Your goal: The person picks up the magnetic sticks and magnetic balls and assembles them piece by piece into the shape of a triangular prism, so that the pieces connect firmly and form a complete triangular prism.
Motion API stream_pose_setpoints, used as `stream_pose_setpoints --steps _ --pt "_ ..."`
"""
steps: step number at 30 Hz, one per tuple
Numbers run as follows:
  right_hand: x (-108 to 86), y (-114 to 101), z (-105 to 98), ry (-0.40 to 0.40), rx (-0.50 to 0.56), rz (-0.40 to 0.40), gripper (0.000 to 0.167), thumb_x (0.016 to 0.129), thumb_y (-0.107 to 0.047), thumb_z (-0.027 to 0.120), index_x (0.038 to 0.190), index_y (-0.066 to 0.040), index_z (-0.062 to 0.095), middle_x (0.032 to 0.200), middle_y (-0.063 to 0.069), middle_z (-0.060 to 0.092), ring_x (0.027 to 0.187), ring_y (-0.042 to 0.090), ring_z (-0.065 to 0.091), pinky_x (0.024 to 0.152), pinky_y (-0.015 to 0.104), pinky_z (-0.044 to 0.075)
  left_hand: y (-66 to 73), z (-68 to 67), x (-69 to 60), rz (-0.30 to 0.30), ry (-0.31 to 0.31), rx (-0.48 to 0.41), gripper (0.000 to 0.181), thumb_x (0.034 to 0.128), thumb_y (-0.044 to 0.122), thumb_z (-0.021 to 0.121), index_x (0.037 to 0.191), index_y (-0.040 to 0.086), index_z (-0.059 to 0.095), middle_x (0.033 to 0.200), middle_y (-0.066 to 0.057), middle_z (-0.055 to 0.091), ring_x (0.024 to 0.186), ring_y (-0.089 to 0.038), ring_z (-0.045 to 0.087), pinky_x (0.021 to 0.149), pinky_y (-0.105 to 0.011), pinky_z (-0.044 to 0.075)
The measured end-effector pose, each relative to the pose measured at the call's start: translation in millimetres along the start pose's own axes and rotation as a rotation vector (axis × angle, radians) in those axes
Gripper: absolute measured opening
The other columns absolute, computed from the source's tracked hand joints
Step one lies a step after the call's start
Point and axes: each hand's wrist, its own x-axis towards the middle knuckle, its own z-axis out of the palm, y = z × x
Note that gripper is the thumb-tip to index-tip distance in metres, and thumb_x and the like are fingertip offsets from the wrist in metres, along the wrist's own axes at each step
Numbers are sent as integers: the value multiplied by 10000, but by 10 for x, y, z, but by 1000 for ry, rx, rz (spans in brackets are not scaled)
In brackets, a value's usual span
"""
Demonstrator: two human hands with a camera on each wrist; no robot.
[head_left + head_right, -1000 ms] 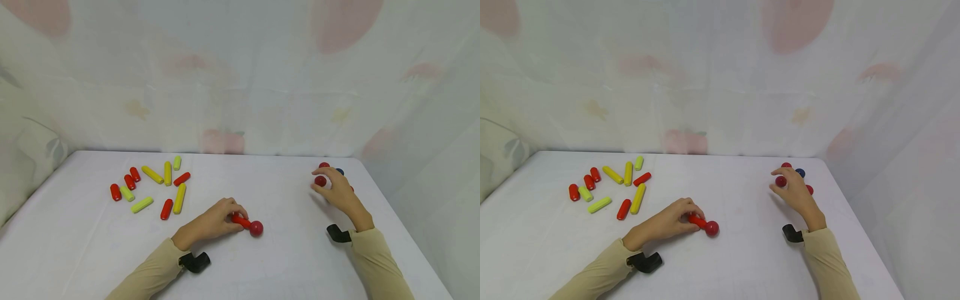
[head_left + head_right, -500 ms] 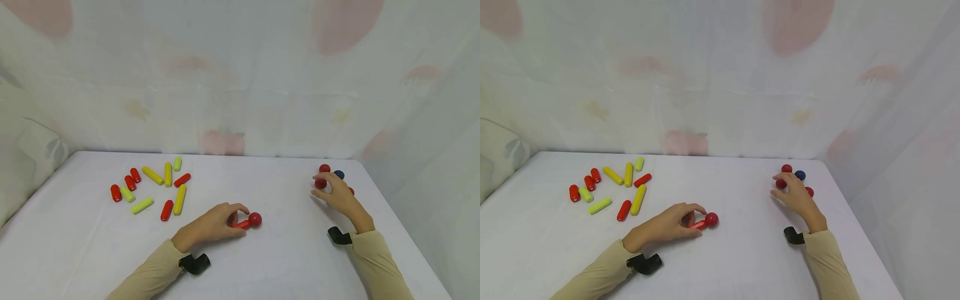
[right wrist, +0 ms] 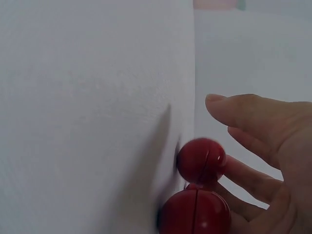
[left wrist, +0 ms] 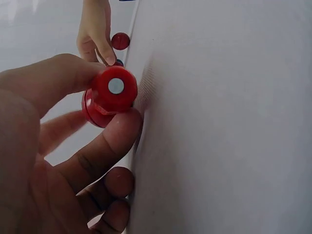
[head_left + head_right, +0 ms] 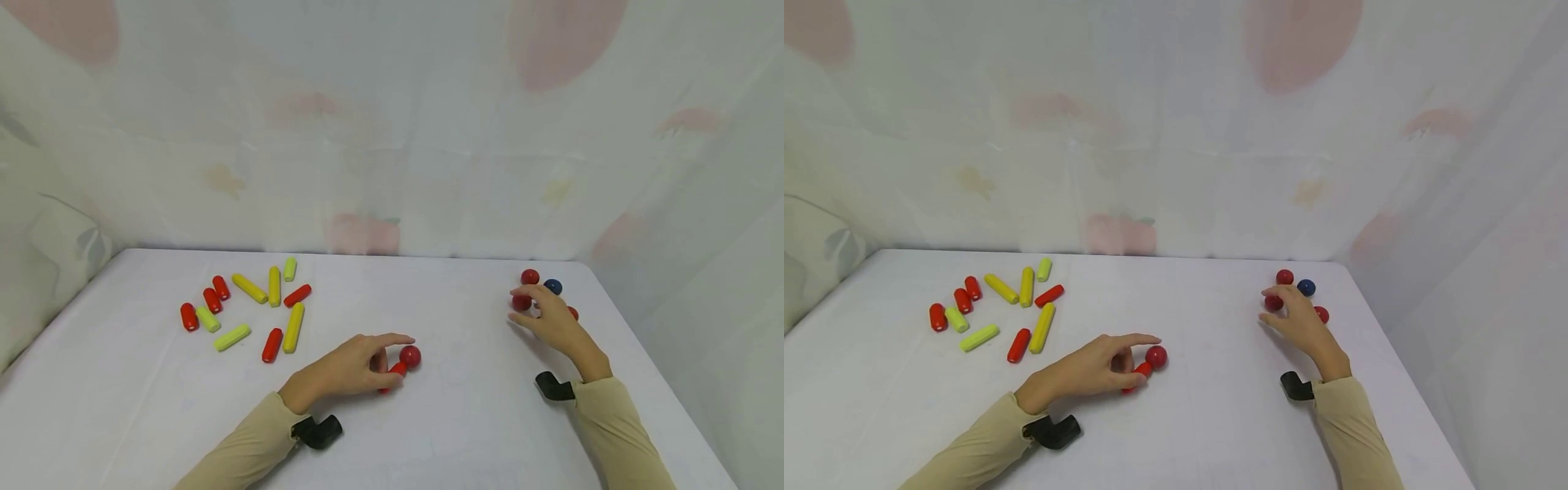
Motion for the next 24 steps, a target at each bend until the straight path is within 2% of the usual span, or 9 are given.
stream_pose_setpoints --steps 4,11,16,20,22,24 --pt "4 -9 21 -23 4 -13 430 898 -73 698 1297 20 569 1309 258 558 1162 435 569 982 579 486 2 -2 1 -7 -6 -12 482 906 295 692 1367 324 555 676 123 561 630 -8 510 608 -189 425" --pt "-5 -30 39 -33 -13 -46 383 897 6 663 1274 17 597 1278 255 587 1131 430 596 952 571 507 10 -14 -10 20 32 -23 345 954 258 654 1283 246 549 741 112 571 665 -28 503 628 -207 446" --pt "-15 -24 42 -34 -3 -39 379 899 -6 674 1271 4 604 1275 247 593 1130 437 602 951 570 508 5 -4 -1 21 70 -26 264 962 240 646 1208 201 558 844 87 580 737 -67 521 664 -211 463" --pt "-6 -26 45 -30 6 -49 368 898 -12 680 1259 -2 611 1259 234 605 1133 437 599 962 574 501 2 1 -1 -15 103 -37 236 943 240 667 1146 191 556 893 52 571 805 -107 524 676 -230 466" --pt "-1 -33 47 -30 4 -52 367 899 -18 683 1259 -5 612 1252 226 612 1134 432 597 965 574 499 -1 4 1 -22 108 -34 240 941 235 665 1152 191 557 920 47 578 835 -117 522 688 -232 464" --pt "2 -42 47 -33 1 -48 373 898 -24 685 1264 -7 610 1255 223 611 1136 430 595 966 572 499 -4 5 3 -3 110 -18 267 946 217 656 1198 198 573 970 45 599 867 -124 523 717 -234 466"
